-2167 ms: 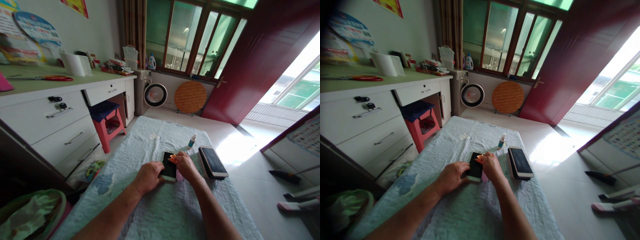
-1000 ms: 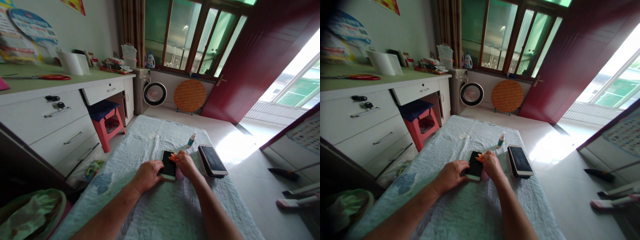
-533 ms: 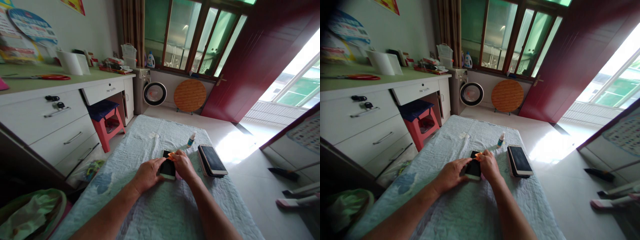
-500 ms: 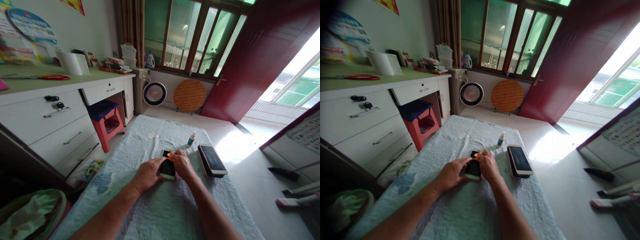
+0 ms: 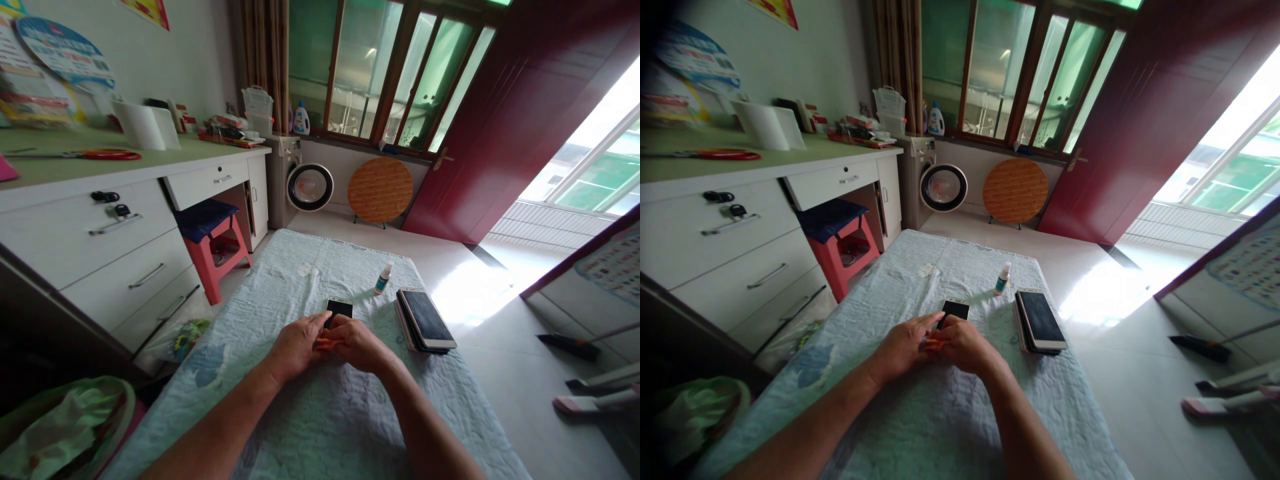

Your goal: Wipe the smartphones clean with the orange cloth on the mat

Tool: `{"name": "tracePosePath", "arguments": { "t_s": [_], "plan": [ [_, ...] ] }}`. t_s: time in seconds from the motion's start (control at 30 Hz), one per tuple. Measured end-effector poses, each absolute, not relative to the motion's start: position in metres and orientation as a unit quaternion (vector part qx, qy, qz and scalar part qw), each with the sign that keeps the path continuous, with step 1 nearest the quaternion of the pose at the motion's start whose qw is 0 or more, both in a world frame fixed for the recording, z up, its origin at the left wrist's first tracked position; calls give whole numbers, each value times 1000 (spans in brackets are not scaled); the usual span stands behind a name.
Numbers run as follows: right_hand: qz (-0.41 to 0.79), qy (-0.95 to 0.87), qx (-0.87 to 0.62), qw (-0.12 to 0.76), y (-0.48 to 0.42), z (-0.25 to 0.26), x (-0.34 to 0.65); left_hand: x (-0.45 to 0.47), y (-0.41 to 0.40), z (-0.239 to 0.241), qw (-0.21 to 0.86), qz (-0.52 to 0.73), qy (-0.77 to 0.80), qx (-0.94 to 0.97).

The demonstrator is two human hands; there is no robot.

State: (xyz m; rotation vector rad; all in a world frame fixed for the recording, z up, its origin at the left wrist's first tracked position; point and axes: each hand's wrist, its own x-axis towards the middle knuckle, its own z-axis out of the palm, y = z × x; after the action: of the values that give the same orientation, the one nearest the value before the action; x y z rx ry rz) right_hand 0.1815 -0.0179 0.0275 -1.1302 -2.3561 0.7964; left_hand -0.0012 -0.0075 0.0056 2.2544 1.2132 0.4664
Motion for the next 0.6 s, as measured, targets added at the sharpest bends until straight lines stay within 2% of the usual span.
{"name": "tracePosePath", "arguments": {
  "t_s": [0.2,0.47,0.6],
  "plan": [
    [298,-841,-410,191,-18,31,181,-2,-7,6,249,160,452,841],
    [120,-787,-554,242,-3,8,196,-2,-7,6,242,172,439,848],
    [100,-788,-559,237,-4,8,193,-2,-7,5,242,171,439,848]
  ]
}}
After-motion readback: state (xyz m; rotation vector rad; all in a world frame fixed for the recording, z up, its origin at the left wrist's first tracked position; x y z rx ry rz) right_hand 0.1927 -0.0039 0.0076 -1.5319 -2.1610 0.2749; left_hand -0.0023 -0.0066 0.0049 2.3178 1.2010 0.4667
